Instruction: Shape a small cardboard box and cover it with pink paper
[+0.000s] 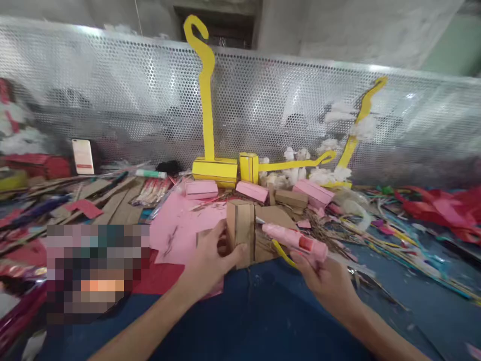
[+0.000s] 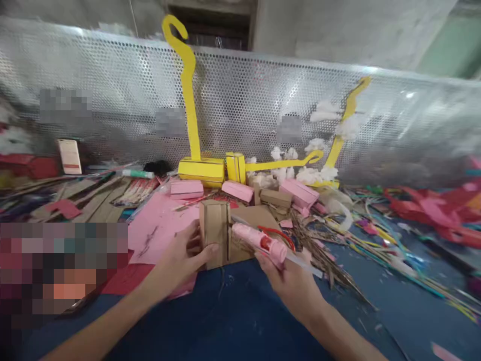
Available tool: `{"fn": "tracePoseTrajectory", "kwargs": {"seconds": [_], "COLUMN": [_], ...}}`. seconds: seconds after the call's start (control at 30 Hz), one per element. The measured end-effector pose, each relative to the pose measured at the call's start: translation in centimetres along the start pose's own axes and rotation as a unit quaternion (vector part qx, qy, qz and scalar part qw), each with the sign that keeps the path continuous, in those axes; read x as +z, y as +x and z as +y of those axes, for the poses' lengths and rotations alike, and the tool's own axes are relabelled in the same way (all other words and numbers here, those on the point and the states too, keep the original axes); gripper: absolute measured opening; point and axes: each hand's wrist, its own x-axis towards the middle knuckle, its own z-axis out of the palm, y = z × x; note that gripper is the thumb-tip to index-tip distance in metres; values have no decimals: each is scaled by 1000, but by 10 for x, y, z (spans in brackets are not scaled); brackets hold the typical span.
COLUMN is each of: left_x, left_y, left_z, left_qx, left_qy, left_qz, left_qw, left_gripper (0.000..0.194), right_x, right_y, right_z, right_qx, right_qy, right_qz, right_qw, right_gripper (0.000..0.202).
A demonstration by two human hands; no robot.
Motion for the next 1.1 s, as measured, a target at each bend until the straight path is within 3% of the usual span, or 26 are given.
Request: {"fn": "tracePoseTrajectory", "kwargs": {"seconds": [0.2, 0.67, 0.87, 1.1], "left_x": [-2, -2, -1, -2], "left_y": [2, 1, 3, 4], "left_z": [1, 3, 3, 1], "left_qx": [6, 4, 3, 1], "left_qy": [-21, -30, -34, -27], "left_qz": [-8, -4, -7, 5], "left_qw": [1000, 1000, 999, 1000], "left_gripper": [53, 52, 50, 50], "right_x": [-2, -1, -2, -2], "right_y": [0, 2, 1, 1], "right_z": [-4, -4, -3, -3], "right_qx": [24, 6, 12, 12], "right_qy": [-29, -40, -29, -12], "right_qz": [6, 28, -17, -23], "right_qw": [999, 999, 999, 1000], "right_gripper": [58, 57, 48, 48]}}
